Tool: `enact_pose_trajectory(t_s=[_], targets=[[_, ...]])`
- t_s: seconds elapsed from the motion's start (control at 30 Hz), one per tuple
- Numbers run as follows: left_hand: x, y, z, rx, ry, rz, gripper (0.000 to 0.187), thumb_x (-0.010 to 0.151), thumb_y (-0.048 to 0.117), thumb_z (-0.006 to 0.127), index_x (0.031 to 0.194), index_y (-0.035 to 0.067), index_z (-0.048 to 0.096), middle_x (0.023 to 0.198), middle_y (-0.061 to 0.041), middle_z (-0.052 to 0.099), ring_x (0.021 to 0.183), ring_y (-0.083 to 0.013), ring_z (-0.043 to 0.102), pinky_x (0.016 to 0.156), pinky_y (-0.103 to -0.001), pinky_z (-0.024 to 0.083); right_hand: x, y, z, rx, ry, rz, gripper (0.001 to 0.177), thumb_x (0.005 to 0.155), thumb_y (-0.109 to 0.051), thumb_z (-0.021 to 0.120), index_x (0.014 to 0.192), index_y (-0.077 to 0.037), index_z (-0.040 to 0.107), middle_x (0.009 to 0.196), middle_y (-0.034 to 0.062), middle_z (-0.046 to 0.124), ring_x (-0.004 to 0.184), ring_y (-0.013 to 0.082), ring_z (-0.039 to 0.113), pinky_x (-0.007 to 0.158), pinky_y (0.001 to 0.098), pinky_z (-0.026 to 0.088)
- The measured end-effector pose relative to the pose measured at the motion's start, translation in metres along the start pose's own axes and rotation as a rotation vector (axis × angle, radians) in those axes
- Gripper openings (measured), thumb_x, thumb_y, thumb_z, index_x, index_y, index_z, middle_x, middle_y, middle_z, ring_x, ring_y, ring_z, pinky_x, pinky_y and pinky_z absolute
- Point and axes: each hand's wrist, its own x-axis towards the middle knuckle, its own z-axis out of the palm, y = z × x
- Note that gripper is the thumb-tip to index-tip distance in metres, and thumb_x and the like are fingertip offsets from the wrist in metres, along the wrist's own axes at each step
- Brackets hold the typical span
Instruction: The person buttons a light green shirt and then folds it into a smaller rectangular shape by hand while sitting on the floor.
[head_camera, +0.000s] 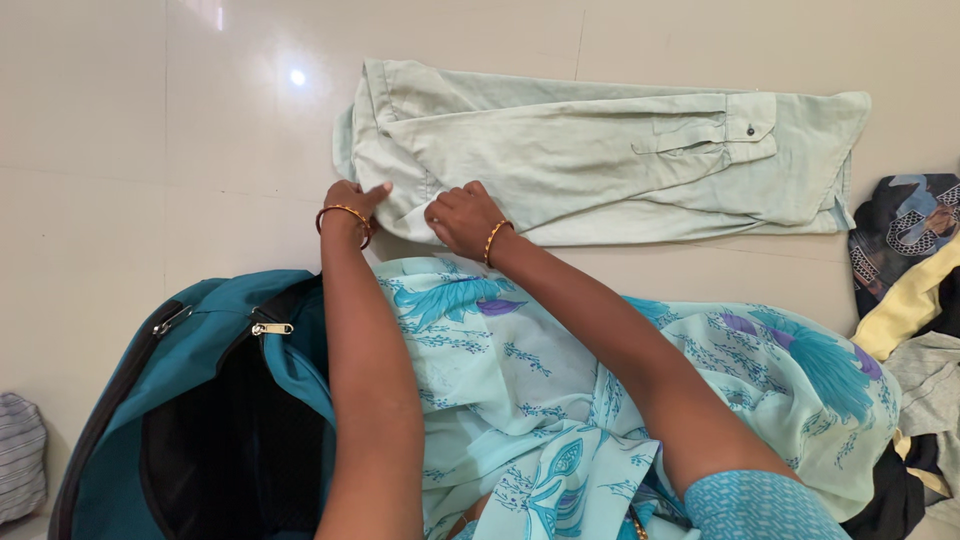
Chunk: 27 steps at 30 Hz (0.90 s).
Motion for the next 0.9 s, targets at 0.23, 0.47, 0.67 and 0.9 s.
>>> enact_pose_trajectory(t_s=[0.23, 0.47, 0.67, 0.9], targets=[[-0.014, 0.016, -0.002, 0.190, -0.043, -0.114, 0.056, 0.082, 0.033, 0.088, 0.108, -0.008, 0.059, 0.087, -0.023, 0.072, 0.062, -0.0325, 0.071, 0.051, -0.043, 0.055, 0.015, 0.009, -0.003, -0.055, 0.140, -0.049, 0.028, 0.085, -0.028, 0.076, 0.112, -0.020, 0.070, 0.110, -0.0026, 0.068, 0.106, 0.0199, 0.058, 0.090, 0.0424, 0.038], [-0.001, 0.010, 0.001, 0.189, -0.069, -0.167, 0.044, 0.086, 0.024, 0.080, 0.111, -0.005, 0.057, 0.088, -0.025, 0.073, 0.062, -0.0360, 0.073, 0.051, -0.048, 0.054, 0.036, 0.019, -0.005, -0.214, -0.244, 0.017, 0.030, 0.082, -0.036, 0.078, 0.109, -0.023, 0.071, 0.113, -0.0030, 0.067, 0.118, 0.0219, 0.053, 0.099, 0.0449, 0.036], [0.008, 0.007, 0.006, 0.442, -0.055, -0.211, 0.051, 0.095, 0.041, 0.074, 0.104, -0.009, 0.064, 0.085, -0.022, 0.073, 0.066, -0.0351, 0.072, 0.054, -0.045, 0.056, 0.041, 0.035, 0.012, -0.069, -0.150, 0.099, 0.018, 0.090, -0.028, 0.071, 0.105, -0.021, 0.066, 0.110, 0.0002, 0.068, 0.113, 0.0241, 0.055, 0.097, 0.0470, 0.036], [0.003, 0.011, 0.006, 0.222, -0.085, -0.312, 0.054, 0.099, 0.044, 0.063, 0.108, -0.009, 0.063, 0.084, -0.020, 0.074, 0.061, -0.0337, 0.068, 0.052, -0.047, 0.054, 0.041, 0.042, 0.019, 0.005, -0.096, 0.185, 0.015, 0.101, -0.026, 0.058, 0.113, -0.015, 0.058, 0.106, 0.0041, 0.068, 0.106, 0.0256, 0.058, 0.094, 0.0461, 0.037]])
